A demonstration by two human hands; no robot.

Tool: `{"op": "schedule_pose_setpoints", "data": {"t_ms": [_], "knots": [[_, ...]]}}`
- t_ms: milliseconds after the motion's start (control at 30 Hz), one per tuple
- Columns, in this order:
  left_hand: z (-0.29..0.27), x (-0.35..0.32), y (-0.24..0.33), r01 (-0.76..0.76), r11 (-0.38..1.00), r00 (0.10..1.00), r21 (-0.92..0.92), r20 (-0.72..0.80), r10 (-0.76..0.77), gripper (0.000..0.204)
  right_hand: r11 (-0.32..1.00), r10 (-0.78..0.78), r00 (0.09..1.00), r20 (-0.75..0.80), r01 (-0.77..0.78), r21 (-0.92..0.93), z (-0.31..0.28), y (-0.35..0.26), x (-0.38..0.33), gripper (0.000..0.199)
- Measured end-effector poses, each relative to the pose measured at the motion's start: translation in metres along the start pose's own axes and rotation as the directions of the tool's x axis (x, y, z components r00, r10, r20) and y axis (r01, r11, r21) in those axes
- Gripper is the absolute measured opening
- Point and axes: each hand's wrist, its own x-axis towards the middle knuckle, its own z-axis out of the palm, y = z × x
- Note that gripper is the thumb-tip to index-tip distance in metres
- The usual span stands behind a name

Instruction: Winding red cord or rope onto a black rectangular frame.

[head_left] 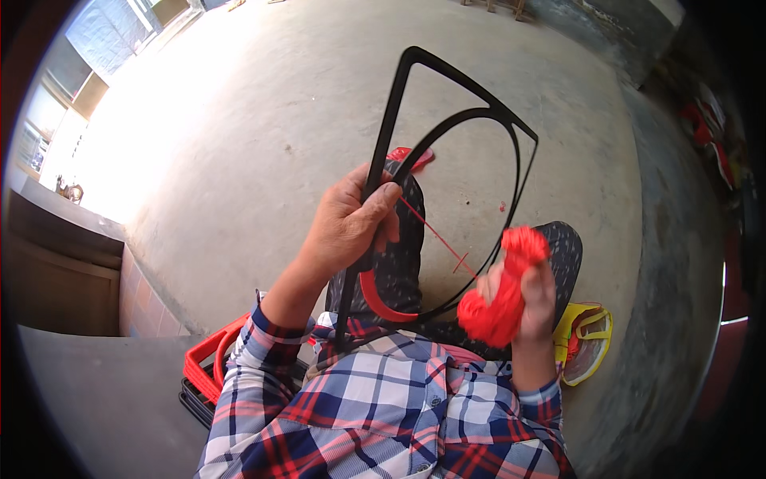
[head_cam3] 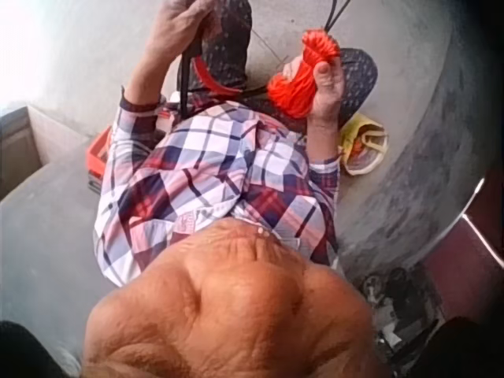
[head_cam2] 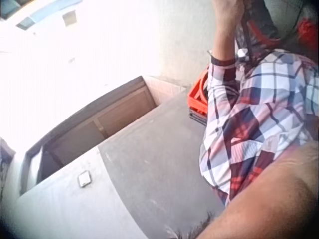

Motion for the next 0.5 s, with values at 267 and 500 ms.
{"op": "schedule_pose_setpoints", "data": {"t_ms": [267,500], "knots": [[0.027,-0.006,0.030,-0.188,0.863,0.982,0.469,0.120,0.149,0.018,0.982,0.043,0.973,-0.229,-0.084,-0.172,-0.016,0.019,0.098,0.033],[0.040,-0.001,0.018,-0.410,0.842,0.912,0.349,0.140,0.386,0.025,0.958,-0.054,0.991,0.122,0.017,0.285,0.020,-0.007,0.099,0.039]]}}
